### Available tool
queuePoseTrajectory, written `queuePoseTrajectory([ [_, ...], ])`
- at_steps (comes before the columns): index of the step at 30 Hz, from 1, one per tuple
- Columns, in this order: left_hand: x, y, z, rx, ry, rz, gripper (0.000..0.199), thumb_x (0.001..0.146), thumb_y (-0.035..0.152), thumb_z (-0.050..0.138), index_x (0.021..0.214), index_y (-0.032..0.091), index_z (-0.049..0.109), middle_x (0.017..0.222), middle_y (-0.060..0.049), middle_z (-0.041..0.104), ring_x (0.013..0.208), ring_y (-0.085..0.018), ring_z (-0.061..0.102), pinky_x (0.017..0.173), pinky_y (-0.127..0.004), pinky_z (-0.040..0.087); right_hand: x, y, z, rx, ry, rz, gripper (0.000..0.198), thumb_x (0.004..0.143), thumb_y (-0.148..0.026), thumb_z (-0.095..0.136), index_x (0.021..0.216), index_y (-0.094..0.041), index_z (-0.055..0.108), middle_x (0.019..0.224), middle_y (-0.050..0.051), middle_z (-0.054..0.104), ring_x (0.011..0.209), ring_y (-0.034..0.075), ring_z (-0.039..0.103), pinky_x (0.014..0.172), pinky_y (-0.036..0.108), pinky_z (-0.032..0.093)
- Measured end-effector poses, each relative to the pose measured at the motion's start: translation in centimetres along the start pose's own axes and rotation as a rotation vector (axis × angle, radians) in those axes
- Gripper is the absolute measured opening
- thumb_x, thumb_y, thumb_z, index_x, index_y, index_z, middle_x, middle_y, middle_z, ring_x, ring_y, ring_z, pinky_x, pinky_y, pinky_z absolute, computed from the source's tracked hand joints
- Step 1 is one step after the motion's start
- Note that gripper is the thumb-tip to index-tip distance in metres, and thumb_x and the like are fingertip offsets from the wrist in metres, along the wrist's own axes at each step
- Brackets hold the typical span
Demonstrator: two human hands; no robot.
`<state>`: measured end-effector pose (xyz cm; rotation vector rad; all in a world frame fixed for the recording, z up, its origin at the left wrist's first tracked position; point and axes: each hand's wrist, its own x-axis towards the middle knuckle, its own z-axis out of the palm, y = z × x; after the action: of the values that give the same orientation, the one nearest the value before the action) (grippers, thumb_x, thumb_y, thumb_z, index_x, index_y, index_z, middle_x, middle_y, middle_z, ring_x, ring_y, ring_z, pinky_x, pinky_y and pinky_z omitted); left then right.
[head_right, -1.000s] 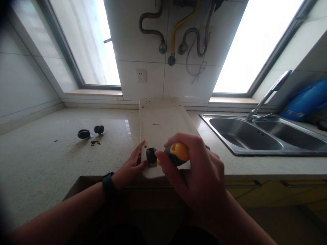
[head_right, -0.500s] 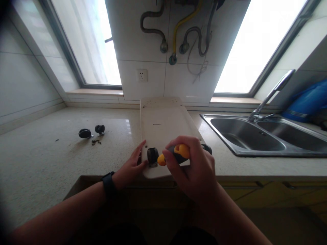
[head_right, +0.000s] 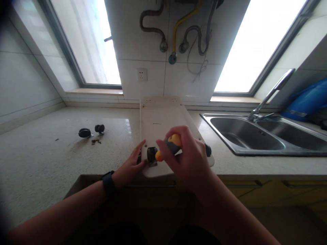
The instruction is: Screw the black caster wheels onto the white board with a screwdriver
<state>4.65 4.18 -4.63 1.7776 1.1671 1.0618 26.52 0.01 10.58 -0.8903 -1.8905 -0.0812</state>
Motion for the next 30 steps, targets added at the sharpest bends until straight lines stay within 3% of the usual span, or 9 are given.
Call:
queuePoseTrajectory([
  [13, 0.0, 0.3, -0.2, 0.042, 0.000, -0.002, 0.082, 0.092, 0.033, 0.062, 0.162, 0.020, 0.020, 0.167, -0.017, 0.026, 0.155, -0.034, 0.024, 0.126, -0.059, 0.015, -0.3, 1.7, 0.0, 0.112, 0.017, 0.152, 0.012, 0.091, -0.033, 0.066, 0.092, -0.027, 0.056, 0.078, 0.002, 0.071, 0.066, 0.020, 0.067, 0.060, 0.036, 0.055],
  [18, 0.0, -0.5, -0.1, -0.024, -0.011, 0.014, 0.082, 0.093, 0.032, 0.062, 0.163, 0.024, 0.019, 0.169, -0.014, 0.024, 0.153, -0.034, 0.028, 0.125, -0.060, 0.018, -0.6, 2.6, -0.1, 0.226, 0.016, 0.165, 0.010, 0.091, -0.033, 0.065, 0.093, -0.028, 0.057, 0.080, 0.001, 0.072, 0.068, 0.020, 0.068, 0.063, 0.038, 0.057],
  [25, 0.1, -0.9, -0.2, -0.110, -0.017, 0.007, 0.084, 0.092, 0.035, 0.065, 0.163, 0.028, 0.020, 0.161, -0.015, 0.041, 0.148, -0.037, 0.038, 0.123, -0.066, 0.019, -0.6, 3.3, 0.0, 0.365, -0.019, 0.154, 0.009, 0.092, -0.032, 0.061, 0.095, -0.031, 0.053, 0.080, 0.001, 0.073, 0.069, 0.021, 0.069, 0.062, 0.039, 0.057],
  [30, 0.1, -0.4, -0.3, -0.103, -0.045, -0.020, 0.084, 0.093, 0.034, 0.063, 0.163, 0.026, 0.017, 0.160, -0.016, 0.042, 0.149, -0.036, 0.037, 0.123, -0.065, 0.021, -0.8, 3.8, 0.1, 0.436, -0.003, 0.148, 0.007, 0.095, -0.028, 0.060, 0.096, -0.030, 0.053, 0.077, -0.001, 0.072, 0.066, 0.019, 0.067, 0.061, 0.036, 0.055],
])
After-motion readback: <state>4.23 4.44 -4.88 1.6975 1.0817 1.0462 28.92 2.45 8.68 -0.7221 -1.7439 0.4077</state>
